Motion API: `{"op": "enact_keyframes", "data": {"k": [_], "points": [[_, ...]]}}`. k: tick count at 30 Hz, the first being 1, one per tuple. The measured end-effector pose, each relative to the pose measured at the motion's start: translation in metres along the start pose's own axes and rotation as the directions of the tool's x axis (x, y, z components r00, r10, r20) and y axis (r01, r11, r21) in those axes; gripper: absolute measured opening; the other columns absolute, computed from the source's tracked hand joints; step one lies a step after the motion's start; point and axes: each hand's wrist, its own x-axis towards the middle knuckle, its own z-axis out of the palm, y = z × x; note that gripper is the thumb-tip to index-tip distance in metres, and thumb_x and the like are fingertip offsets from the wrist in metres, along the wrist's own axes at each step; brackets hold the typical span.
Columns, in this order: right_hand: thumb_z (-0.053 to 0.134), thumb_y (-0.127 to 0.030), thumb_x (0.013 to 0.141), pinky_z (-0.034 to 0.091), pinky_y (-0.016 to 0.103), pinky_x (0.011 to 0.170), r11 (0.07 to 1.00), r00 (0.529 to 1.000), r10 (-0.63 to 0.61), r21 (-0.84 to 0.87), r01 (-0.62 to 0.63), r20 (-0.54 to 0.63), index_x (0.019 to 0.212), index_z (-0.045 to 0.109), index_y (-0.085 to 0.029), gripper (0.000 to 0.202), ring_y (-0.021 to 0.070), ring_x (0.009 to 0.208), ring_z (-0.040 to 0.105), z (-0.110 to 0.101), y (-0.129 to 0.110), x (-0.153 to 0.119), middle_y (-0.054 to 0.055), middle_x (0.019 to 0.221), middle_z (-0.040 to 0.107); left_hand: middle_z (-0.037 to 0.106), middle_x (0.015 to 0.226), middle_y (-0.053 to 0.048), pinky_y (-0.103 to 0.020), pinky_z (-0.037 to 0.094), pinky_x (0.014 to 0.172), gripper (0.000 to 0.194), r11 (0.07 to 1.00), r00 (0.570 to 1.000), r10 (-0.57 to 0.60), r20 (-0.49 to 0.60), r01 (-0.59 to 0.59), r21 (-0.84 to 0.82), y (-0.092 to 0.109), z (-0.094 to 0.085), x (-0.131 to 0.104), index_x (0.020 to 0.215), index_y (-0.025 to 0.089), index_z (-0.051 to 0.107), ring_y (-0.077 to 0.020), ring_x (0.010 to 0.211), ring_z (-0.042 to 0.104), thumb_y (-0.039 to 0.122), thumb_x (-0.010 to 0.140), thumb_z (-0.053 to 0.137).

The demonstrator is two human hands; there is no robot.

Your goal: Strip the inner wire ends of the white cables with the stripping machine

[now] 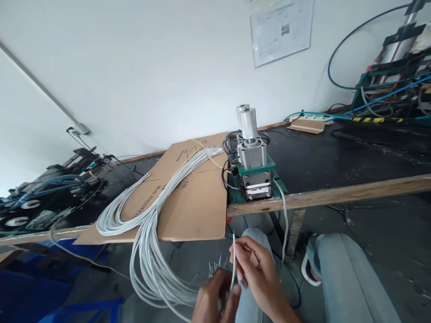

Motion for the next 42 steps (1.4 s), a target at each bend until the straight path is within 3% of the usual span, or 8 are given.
{"op": "enact_keyframes", "data": {"k": [2,4,7,9,20,27,36,42], "points": [[0.058,-0.059,0.096,0.028,0.018,0.040,1.000,0.998,0.017,0.025,-0.018,0.059,0.081,0.058,-0.018,0.044,0.0064,0.044,0.038,-0.003,0.004,-0.005,-0.005,0.059,0.049,0.069,0.077,-0.003,-0.025,0.048,0.073,0.034,0.996,0.989,-0.064,-0.136,0.054,-0.075,0.012,-0.012,0.007,0.087,0.021,0.072,-0.0209,0.075,0.065,0.052,0.094,0.061],[0.057,-0.058,0.097,0.028,0.017,0.040,0.999,0.991,0.041,0.030,-0.046,0.128,0.079,0.056,-0.019,0.043,0.0063,0.044,0.036,-0.006,0.007,-0.013,-0.007,0.056,0.042,0.067,0.077,-0.002,-0.023,0.048,0.072,0.030,0.982,0.975,-0.128,-0.179,0.099,-0.163,0.025,-0.020,0.017,0.084,0.021,0.072,-0.0199,0.076,0.063,0.049,0.092,0.065],[0.055,-0.056,0.099,0.029,0.017,0.041,0.998,0.981,0.056,0.020,-0.061,0.187,0.078,0.054,-0.019,0.043,0.0064,0.045,0.037,-0.008,0.010,-0.021,-0.007,0.057,0.041,0.066,0.072,-0.003,-0.023,0.049,0.065,0.033,0.929,0.987,-0.160,0.009,0.154,-0.336,0.036,-0.023,0.032,0.082,0.017,0.072,-0.0186,0.069,0.061,0.049,0.086,0.072],[0.054,-0.056,0.099,0.030,0.017,0.041,0.998,0.979,0.058,0.023,-0.063,0.197,0.079,0.054,-0.019,0.042,0.0064,0.045,0.038,-0.008,0.012,-0.023,-0.007,0.058,0.043,0.063,0.067,-0.001,-0.023,0.049,0.062,0.034,0.896,0.984,-0.158,0.079,0.177,-0.408,0.037,-0.020,0.038,0.076,0.016,0.070,-0.0167,0.064,0.058,0.049,0.084,0.074],[0.052,-0.057,0.099,0.031,0.019,0.044,0.990,0.956,0.076,-0.137,-0.038,0.282,0.073,0.053,-0.018,0.046,0.0080,0.048,0.041,-0.017,-0.007,-0.019,-0.004,0.058,0.046,0.063,0.067,0.000,-0.023,0.049,0.063,0.018,0.863,0.980,-0.078,0.184,0.159,-0.479,0.030,-0.025,0.044,0.076,0.016,0.073,-0.0144,0.063,0.059,0.031,0.086,0.075],[0.052,-0.054,0.099,0.033,0.020,0.045,0.986,0.942,0.111,-0.151,-0.066,0.317,0.074,0.054,-0.019,0.043,0.0079,0.048,0.042,-0.022,-0.012,-0.018,-0.003,0.062,0.049,0.062,0.065,0.003,-0.021,0.046,0.061,0.011,0.933,0.986,0.018,0.168,0.044,-0.358,0.034,-0.029,0.049,0.072,0.018,0.070,-0.0121,0.061,0.056,0.011,0.080,0.067],[0.046,-0.033,0.101,0.039,0.025,0.067,0.872,0.966,-0.016,-0.469,0.139,0.257,0.076,0.052,-0.021,0.028,0.0129,0.069,0.053,-0.021,-0.016,-0.028,-0.003,0.071,0.054,0.060,0.063,0.005,-0.018,0.043,0.057,0.017,0.973,0.979,0.095,0.182,-0.053,-0.227,0.037,-0.029,0.053,0.068,0.019,0.065,-0.0100,0.059,0.054,0.004,0.072,0.058],[0.046,-0.027,0.098,0.034,0.025,0.057,0.820,0.952,0.014,-0.548,0.164,0.306,0.072,0.044,-0.023,0.027,0.0127,0.058,0.045,-0.024,-0.032,-0.027,-0.004,0.064,0.045,0.060,0.063,0.005,-0.020,0.041,0.059,0.023,0.992,0.947,0.127,0.293,-0.129,-0.015,0.043,-0.035,0.054,0.068,0.020,0.063,-0.0107,0.059,0.053,-0.001,0.065,0.054]]}}
